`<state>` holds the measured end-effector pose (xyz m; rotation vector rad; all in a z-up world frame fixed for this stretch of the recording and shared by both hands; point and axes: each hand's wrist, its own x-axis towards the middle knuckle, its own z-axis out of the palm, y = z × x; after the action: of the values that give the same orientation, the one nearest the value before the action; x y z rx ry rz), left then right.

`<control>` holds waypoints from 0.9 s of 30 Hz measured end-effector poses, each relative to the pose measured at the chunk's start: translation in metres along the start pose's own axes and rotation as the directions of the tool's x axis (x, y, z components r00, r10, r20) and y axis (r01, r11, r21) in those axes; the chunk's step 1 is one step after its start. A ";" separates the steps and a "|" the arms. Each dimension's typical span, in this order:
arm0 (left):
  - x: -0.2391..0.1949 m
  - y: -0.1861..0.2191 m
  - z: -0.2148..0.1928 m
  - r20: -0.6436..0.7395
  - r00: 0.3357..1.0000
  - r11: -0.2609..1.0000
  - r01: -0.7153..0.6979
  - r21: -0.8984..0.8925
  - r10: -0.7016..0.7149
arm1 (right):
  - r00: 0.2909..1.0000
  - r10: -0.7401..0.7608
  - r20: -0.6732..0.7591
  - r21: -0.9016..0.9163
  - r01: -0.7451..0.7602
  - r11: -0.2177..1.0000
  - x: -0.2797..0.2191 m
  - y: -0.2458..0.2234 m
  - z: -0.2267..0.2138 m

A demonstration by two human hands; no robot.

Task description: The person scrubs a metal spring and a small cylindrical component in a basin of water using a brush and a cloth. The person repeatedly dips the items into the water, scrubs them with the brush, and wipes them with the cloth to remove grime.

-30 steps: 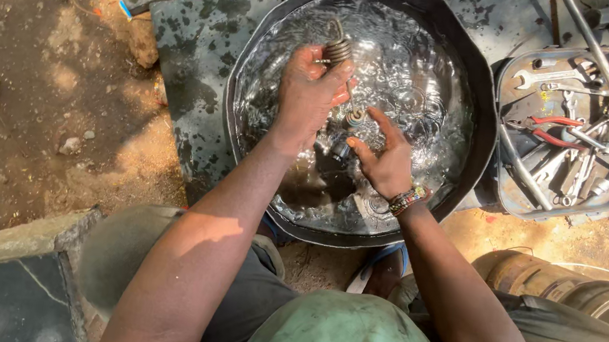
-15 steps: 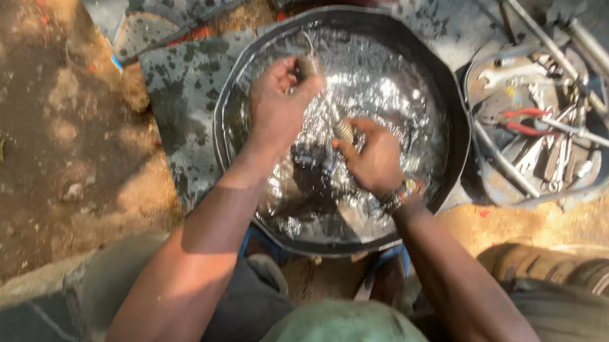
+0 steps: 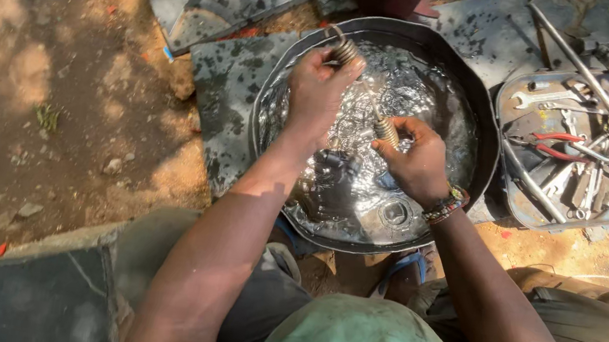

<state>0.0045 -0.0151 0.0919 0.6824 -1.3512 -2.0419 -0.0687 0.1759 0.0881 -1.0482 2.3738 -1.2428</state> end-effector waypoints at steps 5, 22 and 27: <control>0.006 -0.040 0.015 -0.158 0.981 0.980 0.133 0.145 -0.110 | 0.970 0.150 0.193 0.150 -0.180 0.972 -0.015 0.000 -0.012; -0.041 -0.076 0.049 -0.071 0.979 0.813 0.199 0.547 -0.192 | 0.913 0.196 0.356 0.622 -0.389 0.680 -0.032 0.036 -0.037; -0.015 -0.116 0.081 0.001 0.995 0.941 0.099 0.324 -0.105 | 0.960 -0.078 0.271 0.443 -0.053 0.895 -0.032 0.038 -0.050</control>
<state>-0.0631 0.0822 0.0141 0.8927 -1.7160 -1.9254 -0.0909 0.2425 0.0843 -1.0070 1.7537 -1.4416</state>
